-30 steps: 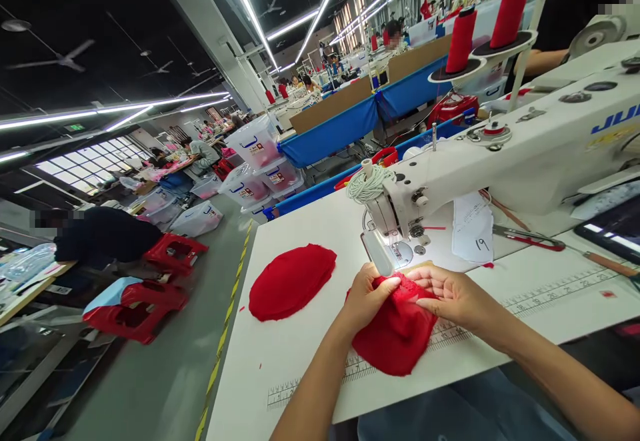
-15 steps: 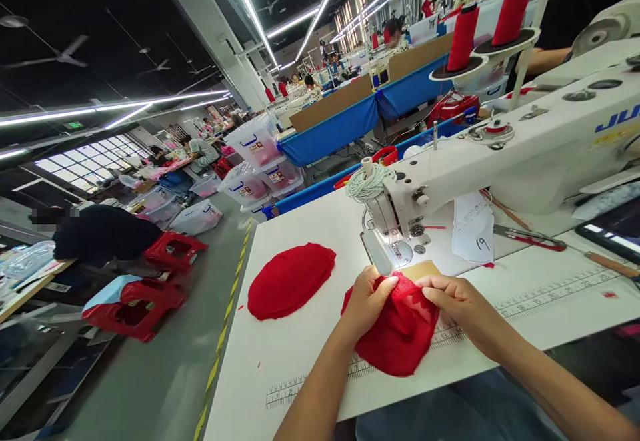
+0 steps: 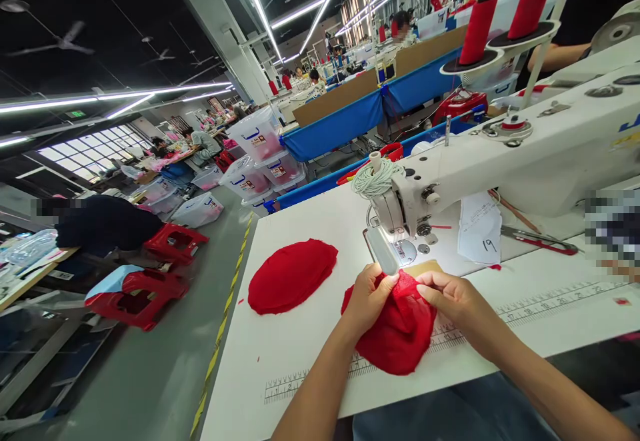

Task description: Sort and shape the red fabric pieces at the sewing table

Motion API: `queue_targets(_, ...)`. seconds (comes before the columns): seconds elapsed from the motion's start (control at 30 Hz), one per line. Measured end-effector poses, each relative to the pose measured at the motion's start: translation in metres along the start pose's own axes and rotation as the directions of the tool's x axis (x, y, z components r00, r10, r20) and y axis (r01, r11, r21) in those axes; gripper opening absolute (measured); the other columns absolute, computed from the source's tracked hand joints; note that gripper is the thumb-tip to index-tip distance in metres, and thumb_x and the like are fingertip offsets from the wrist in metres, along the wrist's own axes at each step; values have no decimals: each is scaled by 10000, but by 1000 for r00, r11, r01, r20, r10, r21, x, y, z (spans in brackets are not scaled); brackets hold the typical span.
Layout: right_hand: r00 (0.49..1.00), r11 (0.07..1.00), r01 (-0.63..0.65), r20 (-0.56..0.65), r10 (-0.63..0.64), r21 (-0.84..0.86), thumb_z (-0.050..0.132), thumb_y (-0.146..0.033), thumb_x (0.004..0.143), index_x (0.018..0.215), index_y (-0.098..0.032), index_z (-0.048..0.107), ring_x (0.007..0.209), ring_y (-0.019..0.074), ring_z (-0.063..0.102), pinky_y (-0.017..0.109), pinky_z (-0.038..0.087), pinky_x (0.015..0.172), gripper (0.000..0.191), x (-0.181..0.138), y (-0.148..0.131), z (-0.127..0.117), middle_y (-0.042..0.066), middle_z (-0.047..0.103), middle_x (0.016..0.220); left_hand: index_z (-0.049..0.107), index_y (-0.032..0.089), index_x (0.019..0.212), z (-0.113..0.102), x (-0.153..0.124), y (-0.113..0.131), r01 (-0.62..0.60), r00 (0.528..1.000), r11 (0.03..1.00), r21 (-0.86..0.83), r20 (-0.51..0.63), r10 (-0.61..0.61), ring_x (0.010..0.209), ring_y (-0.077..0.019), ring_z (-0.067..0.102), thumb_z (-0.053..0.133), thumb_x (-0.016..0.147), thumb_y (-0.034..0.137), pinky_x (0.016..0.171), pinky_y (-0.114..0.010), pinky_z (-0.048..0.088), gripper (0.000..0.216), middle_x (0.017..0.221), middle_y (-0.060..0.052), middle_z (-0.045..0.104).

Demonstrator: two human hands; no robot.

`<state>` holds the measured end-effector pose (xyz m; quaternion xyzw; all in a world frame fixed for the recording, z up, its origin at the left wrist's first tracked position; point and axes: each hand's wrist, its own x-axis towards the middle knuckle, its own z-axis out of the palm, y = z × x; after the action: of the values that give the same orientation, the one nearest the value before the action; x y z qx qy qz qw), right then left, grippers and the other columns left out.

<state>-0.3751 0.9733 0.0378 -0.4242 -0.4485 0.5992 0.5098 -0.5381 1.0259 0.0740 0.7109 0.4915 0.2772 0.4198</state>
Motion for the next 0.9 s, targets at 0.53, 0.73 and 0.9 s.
queue_targets(0.53,1000,998,4,-24,-2,57,585,-470,848,827,-224,637,704,185,543,301,451,649,252,5,12,3,4,617,763,416,212,683,-1,2,-5,-2,1000,1000,-1,5,2,764,-164,404,480,861,366,741,-302,350,244,747,14,435)
queue_targets(0.73,998,1000,1,-55,0,23,597,-459,840,808,-223,622,738,207,560,318,459,656,239,6,18,3,21,631,781,402,216,670,-1,2,-2,7,1000,1000,6,9,-7,819,-181,459,486,864,355,788,-308,372,253,750,8,462)
queue_targets(0.9,997,999,-41,-72,42,15,577,-452,844,799,-224,607,668,172,514,286,420,603,234,0,5,6,-1,591,727,417,216,676,-1,4,-3,15,1000,1000,10,14,-15,802,-175,457,488,872,356,789,-306,383,251,752,7,476)
